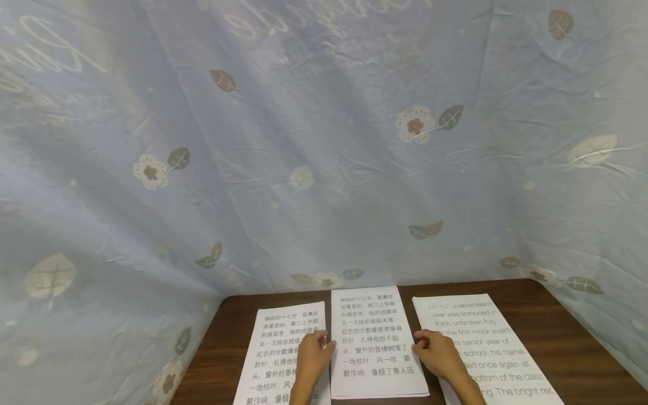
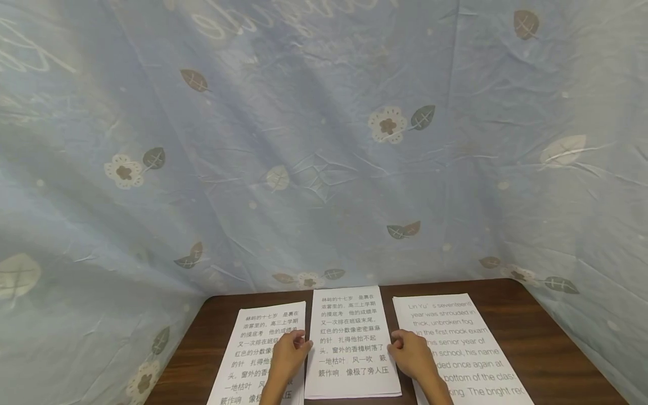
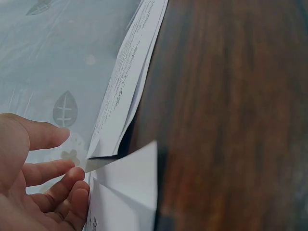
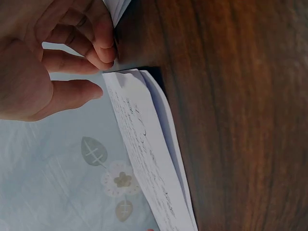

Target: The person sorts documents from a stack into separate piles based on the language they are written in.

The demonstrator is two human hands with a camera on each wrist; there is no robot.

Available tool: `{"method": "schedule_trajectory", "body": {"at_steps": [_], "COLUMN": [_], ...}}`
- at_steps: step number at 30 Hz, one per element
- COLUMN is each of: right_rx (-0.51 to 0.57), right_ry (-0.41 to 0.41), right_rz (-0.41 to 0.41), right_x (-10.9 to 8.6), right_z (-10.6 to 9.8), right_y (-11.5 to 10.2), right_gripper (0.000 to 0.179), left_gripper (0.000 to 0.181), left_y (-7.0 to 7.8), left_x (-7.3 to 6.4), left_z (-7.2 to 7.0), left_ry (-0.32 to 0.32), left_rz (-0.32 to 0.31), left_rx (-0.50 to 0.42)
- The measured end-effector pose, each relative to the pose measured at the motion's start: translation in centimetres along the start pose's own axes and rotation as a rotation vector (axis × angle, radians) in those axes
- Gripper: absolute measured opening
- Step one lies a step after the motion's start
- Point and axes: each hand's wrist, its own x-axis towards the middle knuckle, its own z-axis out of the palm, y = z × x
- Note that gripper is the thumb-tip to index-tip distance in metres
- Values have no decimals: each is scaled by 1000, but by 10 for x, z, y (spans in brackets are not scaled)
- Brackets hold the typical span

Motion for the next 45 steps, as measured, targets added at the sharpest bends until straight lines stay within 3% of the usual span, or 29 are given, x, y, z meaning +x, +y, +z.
{"method": "schedule_trajectory", "body": {"at_steps": [10,17,28,45], "right_rx": [-44,-65,-84,102], "right_ry": [5,3,-2,-10], "right_rz": [-4,-4,17,40], "right_x": [-2,-1,0,-1], "right_z": [2,3,3,-1], "right_y": [-5,-6,-8,-12], "right_gripper": [37,33,36,39], "left_gripper": [40,43,44,38], "left_y": [2,3,8,15], "left_x": [0,-1,-3,-5], "left_z": [5,8,6,1], "left_ry": [-37,-27,1,9], "left_rz": [15,29,35,-4], "left_rx": [36,85,72,7]}}
